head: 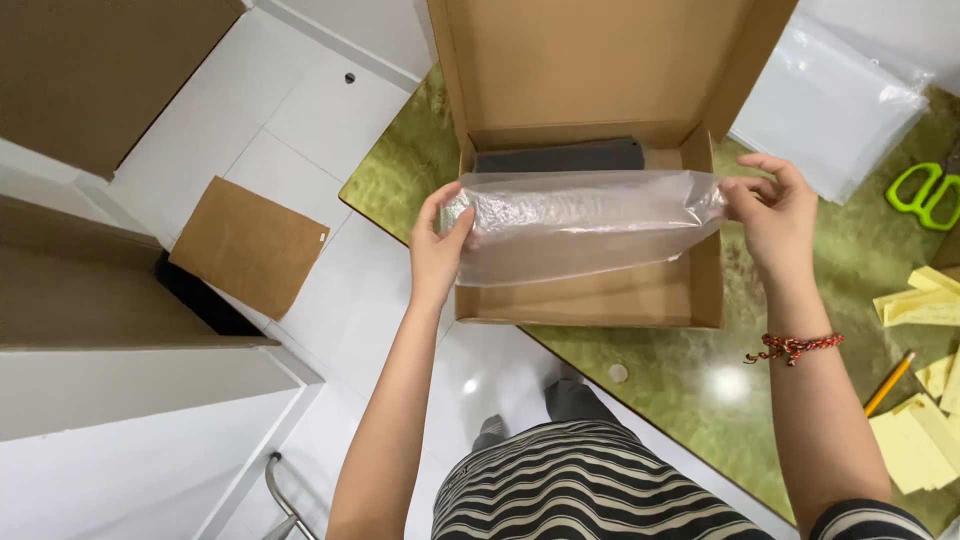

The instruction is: The person unties a white ribbon on a cardboard box, opens it, and removes a black t-shirt wrapped in a plastic bag. They unfold the t-shirt, place it on a hanger, and hang it on a clothing rack. The person then folds the plastic bag and places it back into the box before closing the box.

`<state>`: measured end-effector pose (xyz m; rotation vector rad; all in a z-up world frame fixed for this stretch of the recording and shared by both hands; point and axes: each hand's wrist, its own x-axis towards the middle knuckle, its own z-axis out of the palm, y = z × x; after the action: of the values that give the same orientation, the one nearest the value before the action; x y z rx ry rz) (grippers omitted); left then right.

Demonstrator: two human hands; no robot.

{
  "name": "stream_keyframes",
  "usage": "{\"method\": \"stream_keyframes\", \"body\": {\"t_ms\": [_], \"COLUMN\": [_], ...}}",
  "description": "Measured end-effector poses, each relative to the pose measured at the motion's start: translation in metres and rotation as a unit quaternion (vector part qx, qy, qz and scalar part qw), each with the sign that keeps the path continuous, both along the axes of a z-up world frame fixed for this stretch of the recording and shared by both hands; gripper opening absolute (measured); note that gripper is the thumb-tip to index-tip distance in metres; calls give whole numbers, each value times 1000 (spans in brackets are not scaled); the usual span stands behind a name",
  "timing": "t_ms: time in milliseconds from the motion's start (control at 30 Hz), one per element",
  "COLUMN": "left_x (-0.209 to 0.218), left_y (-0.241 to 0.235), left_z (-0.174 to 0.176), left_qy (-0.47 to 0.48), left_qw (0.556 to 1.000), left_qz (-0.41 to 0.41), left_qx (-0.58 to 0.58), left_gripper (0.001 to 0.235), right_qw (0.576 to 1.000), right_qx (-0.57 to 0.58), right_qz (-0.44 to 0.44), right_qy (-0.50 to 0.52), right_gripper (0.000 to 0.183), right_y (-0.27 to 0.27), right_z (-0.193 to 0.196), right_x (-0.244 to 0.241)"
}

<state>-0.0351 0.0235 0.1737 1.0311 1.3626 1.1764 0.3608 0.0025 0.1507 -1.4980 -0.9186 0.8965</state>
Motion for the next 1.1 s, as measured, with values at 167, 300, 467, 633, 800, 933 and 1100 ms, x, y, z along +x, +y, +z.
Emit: {"method": "stream_keyframes", "body": {"t_ms": [167, 300, 467, 633, 800, 933, 1100], "left_x": [-36, -55, -75, -95, -108, -90, -31], "left_y": [-30, -66, -115, -159, -174, -188, -209], "left_z": [-19, -33, -91, -136, -160, -141, -113], "left_qy": [54, -17, 27, 86, 234, 407, 360], "left_qw": [997, 993, 987, 982, 967, 902, 854], "left_qz": [-56, -86, -130, -144, -102, -71, -246], "left_qx": [10, -82, -93, -90, -27, 125, 283], "left_gripper": [49, 57, 62, 86, 97, 98, 37], "right_qw": [999, 995, 983, 975, 970, 973, 951], "right_qx": [-29, -44, -108, -121, -152, -165, -282], "right_qz": [-32, -74, -144, -175, -168, -145, -31], "right_qy": [28, 52, 36, 64, 91, 76, -125], "right_gripper": [31, 40, 36, 27, 29, 25, 23], "right_y": [-71, -141, -234, -305, -327, -325, -322], "right_z": [13, -3, -81, -172, -149, -122, -56], "right_x": [-29, -64, -97, -106, -126, -135, -152]}}
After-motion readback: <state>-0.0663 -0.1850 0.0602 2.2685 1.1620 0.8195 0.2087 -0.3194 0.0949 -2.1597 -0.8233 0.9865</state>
